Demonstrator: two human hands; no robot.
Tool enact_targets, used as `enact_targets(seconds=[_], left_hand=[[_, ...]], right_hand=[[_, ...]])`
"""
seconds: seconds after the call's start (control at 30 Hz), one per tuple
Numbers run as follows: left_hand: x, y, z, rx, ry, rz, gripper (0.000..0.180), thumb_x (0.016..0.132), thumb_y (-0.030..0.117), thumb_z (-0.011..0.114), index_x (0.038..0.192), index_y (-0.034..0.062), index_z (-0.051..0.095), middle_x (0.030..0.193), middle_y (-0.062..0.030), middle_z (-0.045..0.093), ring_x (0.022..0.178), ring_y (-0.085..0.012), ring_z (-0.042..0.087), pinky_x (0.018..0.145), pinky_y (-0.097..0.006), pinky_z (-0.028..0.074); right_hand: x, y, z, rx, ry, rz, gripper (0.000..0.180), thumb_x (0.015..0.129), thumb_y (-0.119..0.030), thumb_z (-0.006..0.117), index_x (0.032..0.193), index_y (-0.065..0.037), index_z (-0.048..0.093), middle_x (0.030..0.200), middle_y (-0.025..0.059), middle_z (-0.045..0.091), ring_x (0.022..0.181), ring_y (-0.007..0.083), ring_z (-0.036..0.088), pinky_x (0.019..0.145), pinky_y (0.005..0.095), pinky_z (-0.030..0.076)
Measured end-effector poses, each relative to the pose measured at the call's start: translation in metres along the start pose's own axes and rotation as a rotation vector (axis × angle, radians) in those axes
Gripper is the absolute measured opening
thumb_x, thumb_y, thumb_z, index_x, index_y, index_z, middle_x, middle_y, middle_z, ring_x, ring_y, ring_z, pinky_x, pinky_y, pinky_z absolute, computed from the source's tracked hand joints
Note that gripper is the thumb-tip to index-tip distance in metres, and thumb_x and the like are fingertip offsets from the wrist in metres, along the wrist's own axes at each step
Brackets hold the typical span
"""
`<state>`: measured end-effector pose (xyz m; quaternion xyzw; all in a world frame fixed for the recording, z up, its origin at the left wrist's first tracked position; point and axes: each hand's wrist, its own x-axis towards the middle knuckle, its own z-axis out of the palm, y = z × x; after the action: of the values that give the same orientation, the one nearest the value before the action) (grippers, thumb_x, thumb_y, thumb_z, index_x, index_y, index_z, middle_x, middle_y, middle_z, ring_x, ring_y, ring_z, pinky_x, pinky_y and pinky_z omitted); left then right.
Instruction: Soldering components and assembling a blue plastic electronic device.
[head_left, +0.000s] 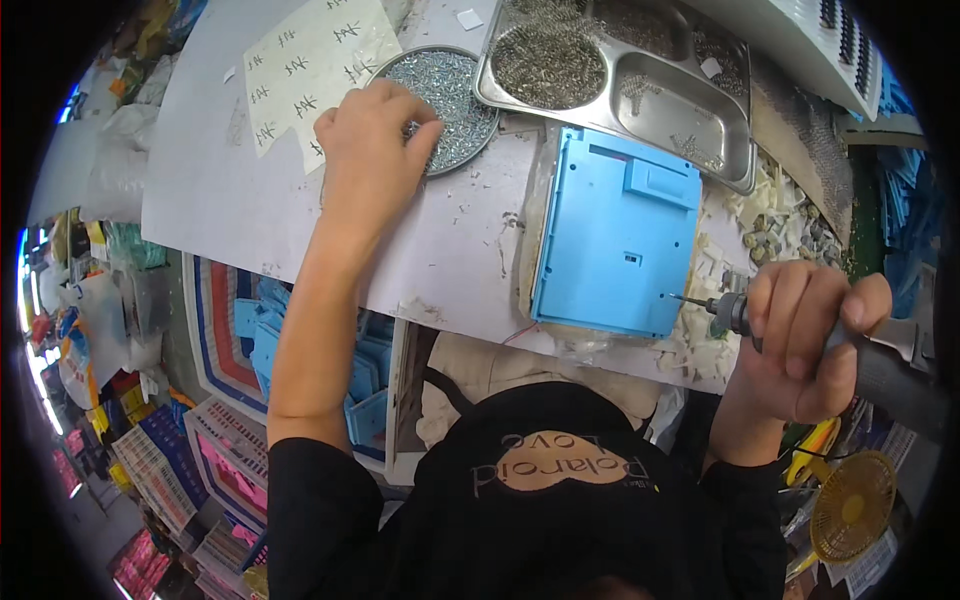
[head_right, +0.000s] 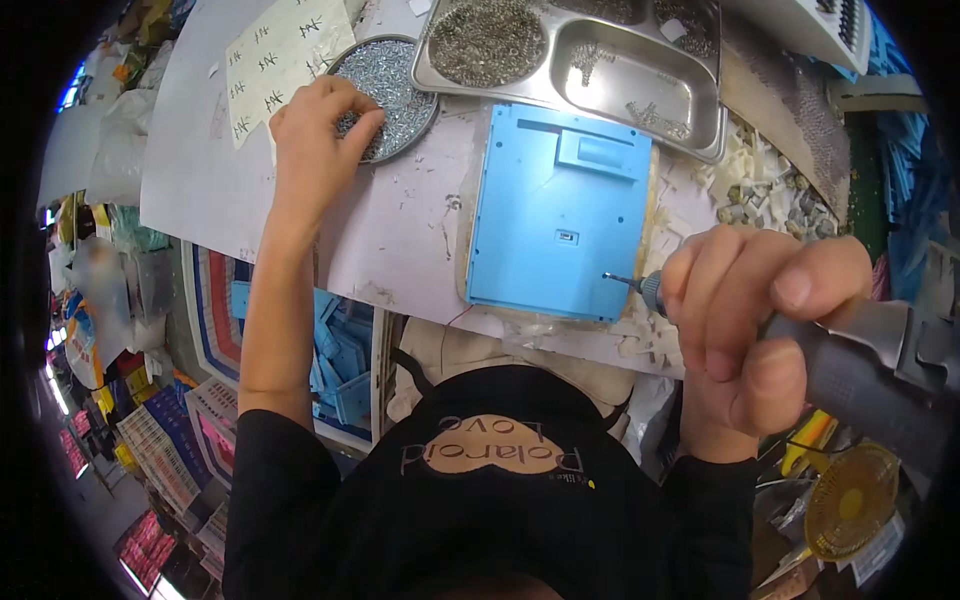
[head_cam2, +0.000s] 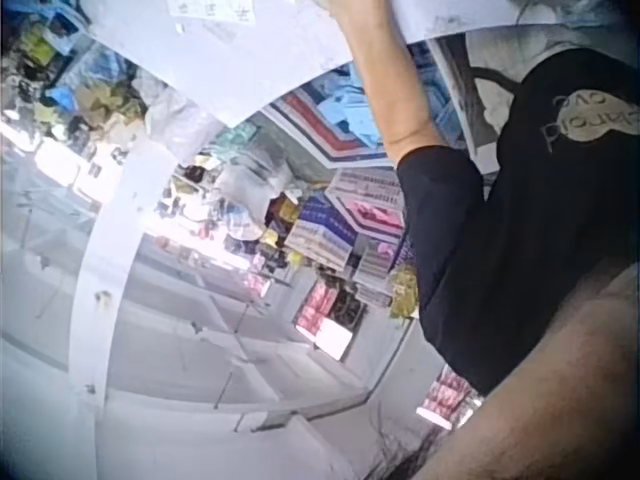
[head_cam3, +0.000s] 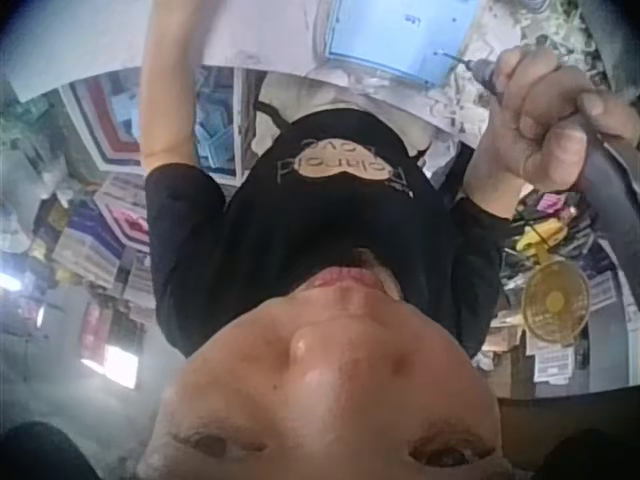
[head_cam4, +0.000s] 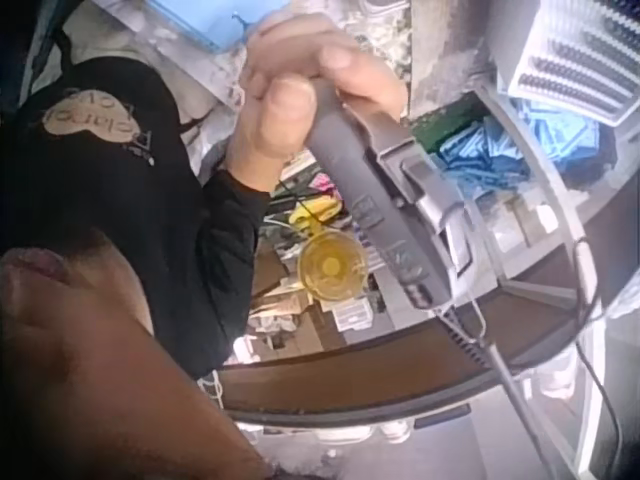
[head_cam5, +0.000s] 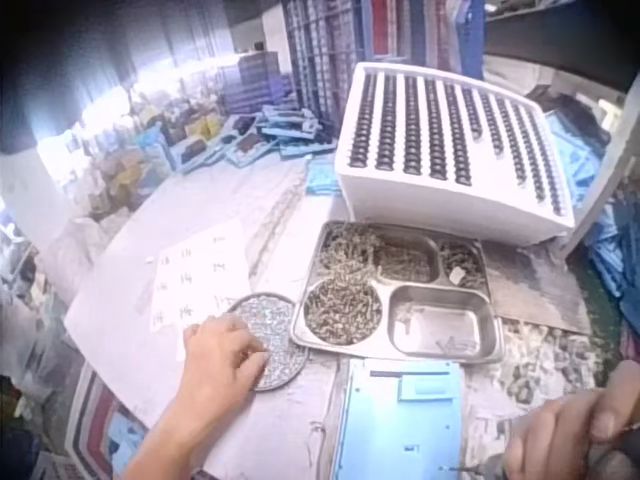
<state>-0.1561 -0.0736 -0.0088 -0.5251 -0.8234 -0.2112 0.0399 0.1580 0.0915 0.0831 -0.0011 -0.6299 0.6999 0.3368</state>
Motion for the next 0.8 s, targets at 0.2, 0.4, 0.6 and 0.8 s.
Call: enact_targets(seconds=[0.2, 0.4, 0.6, 0.8], left_hand=[[0.009, -0.016, 0.017, 0.258, 0.177, 0.107, 0.014, 0.089, 0.016, 0.072, 0.079, 0.0064, 0.067, 0.094, -0.0073, 0.065, 0.093, -0.0280, 0.061, 0.086, -0.046, 0.042], [-0.019, 0.092, -0.012, -0.671, -0.056, 0.261, 0.024, 0.083, 0.008, 0.078, 0.072, 0.0033, 0.057, 0.092, -0.0109, 0.069, 0.080, -0.0289, 0.063, 0.072, -0.037, 0.051], [-0.038, 0.118, 0.012, -0.571, -0.094, 0.526, 0.023, 0.082, 0.006, 0.076, 0.074, 0.0053, 0.056, 0.119, -0.0120, 0.074, 0.116, -0.0302, 0.068, 0.103, -0.049, 0.051], [-0.042, 0.118, 0.014, -0.526, -0.105, 0.517, 0.024, 0.081, 0.006, 0.078, 0.073, 0.0062, 0.055, 0.120, -0.0103, 0.074, 0.121, -0.0284, 0.067, 0.106, -0.049, 0.050]], right_hand=[[-0.016, -0.009, 0.011, -0.071, 0.057, 0.017, 0.027, 0.099, -0.027, 0.065, 0.118, -0.015, 0.051, 0.061, -0.0089, 0.048, 0.053, 0.0070, 0.044, 0.059, 0.0265, 0.040], [-0.043, -0.013, 0.015, 0.027, 0.128, 0.100, 0.031, 0.091, -0.015, 0.075, 0.113, -0.011, 0.053, 0.069, 0.0026, 0.056, 0.059, 0.0146, 0.050, 0.062, 0.0344, 0.045], [-0.051, -0.008, 0.017, 0.059, 0.102, 0.115, 0.028, 0.087, -0.003, 0.075, 0.109, -0.007, 0.058, 0.075, 0.0081, 0.060, 0.064, 0.0188, 0.056, 0.066, 0.0377, 0.049], [-0.051, 0.015, 0.021, -0.160, -0.017, -0.054, 0.023, 0.081, 0.003, 0.076, 0.094, -0.003, 0.059, 0.066, 0.0076, 0.061, 0.054, 0.0223, 0.060, 0.056, 0.0349, 0.052]])
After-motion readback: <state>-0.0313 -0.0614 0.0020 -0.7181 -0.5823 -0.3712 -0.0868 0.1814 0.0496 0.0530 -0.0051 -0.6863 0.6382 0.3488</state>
